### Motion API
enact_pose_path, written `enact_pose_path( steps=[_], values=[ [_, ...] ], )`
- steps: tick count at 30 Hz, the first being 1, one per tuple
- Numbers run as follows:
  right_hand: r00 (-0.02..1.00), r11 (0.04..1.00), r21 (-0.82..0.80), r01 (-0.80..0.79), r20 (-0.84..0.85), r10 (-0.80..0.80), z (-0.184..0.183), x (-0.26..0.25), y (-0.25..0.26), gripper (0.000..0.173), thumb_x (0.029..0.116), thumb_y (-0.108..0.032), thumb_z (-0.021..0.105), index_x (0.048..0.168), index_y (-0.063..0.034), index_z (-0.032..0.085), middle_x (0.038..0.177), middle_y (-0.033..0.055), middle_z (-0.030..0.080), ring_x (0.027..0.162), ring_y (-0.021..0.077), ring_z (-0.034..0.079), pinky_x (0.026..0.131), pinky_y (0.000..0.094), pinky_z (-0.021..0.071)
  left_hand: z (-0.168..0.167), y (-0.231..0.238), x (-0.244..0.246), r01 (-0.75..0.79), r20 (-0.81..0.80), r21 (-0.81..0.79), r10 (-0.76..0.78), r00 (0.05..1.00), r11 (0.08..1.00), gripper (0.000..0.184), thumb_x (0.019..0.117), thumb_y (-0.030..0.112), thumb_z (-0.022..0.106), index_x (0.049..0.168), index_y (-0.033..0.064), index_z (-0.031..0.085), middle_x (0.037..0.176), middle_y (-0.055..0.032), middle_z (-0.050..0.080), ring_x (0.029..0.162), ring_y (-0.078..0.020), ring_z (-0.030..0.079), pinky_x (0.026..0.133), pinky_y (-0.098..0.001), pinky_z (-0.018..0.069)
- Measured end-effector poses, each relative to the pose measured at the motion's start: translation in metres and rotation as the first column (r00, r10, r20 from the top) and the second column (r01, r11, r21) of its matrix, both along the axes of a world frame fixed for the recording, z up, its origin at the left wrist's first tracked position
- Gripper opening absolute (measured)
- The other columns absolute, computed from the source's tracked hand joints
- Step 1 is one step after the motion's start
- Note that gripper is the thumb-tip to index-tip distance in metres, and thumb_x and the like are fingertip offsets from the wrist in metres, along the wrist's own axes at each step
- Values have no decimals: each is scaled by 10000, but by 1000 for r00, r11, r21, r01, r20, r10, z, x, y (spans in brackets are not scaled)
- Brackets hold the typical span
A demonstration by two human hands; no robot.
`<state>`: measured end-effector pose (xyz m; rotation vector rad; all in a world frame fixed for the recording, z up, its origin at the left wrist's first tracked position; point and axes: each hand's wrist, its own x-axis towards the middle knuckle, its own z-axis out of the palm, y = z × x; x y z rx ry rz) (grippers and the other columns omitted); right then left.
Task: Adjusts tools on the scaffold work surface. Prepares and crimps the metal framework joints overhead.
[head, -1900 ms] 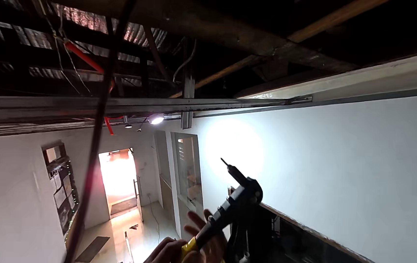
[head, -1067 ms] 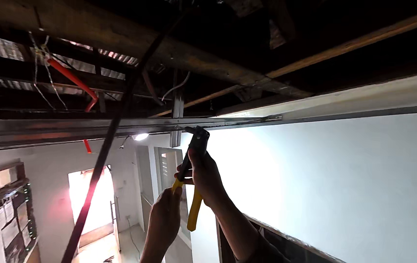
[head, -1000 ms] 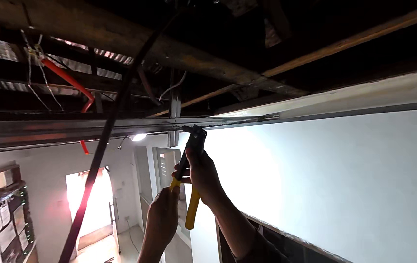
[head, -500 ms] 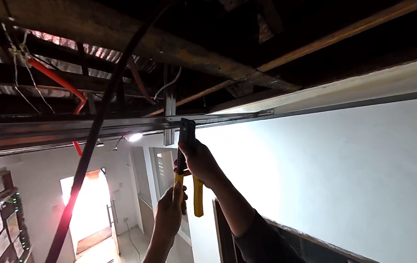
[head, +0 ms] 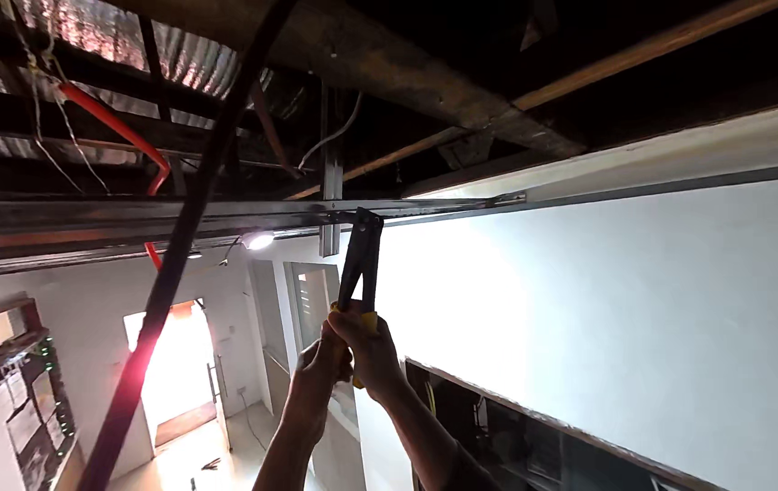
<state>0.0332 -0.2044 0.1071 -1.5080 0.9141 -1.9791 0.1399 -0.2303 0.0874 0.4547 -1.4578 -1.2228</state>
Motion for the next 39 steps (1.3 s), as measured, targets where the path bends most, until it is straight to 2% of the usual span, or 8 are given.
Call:
enact_pose_path(
  steps=[7,12,18,24,30,33,36,39],
  values=[
    [992,990,63,123,7,-124,4,16,-29,357,1020,-437,594,989,-84,636,638,50,586,517,161,563,496,337,488,-8,-4,0,59,-60,34,-57,997,998,377,1126,267,361,1225,59,659,922,-40,688,832,-107,642,761,-254,529],
    [979,972,237,2,-199,47,10,-28,31,459,1004,-271,644,1431,-121,570,1265,79,689,1070,211,693,886,409,599,-9,-9,2,-64,50,-33,66,997,997,379,1103,357,447,1043,72,690,844,-32,632,739,-114,588,690,-238,495],
    [986,962,230,-148,-35,160,28,-38,69,423,1030,-273,601,1402,-70,591,1349,86,672,1221,247,661,1011,433,572,-4,-8,5,-123,83,-20,124,989,992,407,1099,400,445,1035,75,682,838,-24,618,721,-113,580,673,-247,488],
    [990,988,-55,-141,2,142,-3,-8,5,444,1013,-476,569,1253,-120,680,1018,71,730,876,163,698,760,317,591,3,15,4,-48,69,25,46,997,999,371,1107,342,429,1133,80,690,897,-3,658,816,-91,622,765,-252,518],
    [988,991,-132,-4,153,24,1,20,-35,286,992,-371,629,887,-106,652,633,26,611,511,109,582,481,261,511,6,14,9,59,20,59,-60,998,997,407,1126,327,369,1362,80,590,1113,-26,687,999,-77,637,888,-263,504],
    [1000,998,-63,15,-24,-17,0,7,-22,326,1021,-398,594,1039,-89,696,810,65,695,688,164,661,608,312,560,2,6,7,34,19,19,-34,999,999,350,1105,306,455,1253,55,649,1015,-41,700,911,-98,660,839,-276,548],
    [985,983,170,-75,-139,100,12,-31,29,403,1065,-267,523,1425,-96,578,1303,94,687,1153,258,686,946,434,593,-2,3,4,-102,115,-28,105,988,994,371,1092,381,473,1039,72,672,863,-24,614,762,-109,577,694,-276,477],
    [978,963,227,-145,-113,174,30,-57,72,427,1074,-292,455,1361,-21,616,1348,143,674,1231,313,661,999,480,583,-2,1,5,-148,143,-40,152,978,988,397,1084,426,476,1057,86,680,857,-25,614,746,-114,576,674,-287,477]
  ],
)
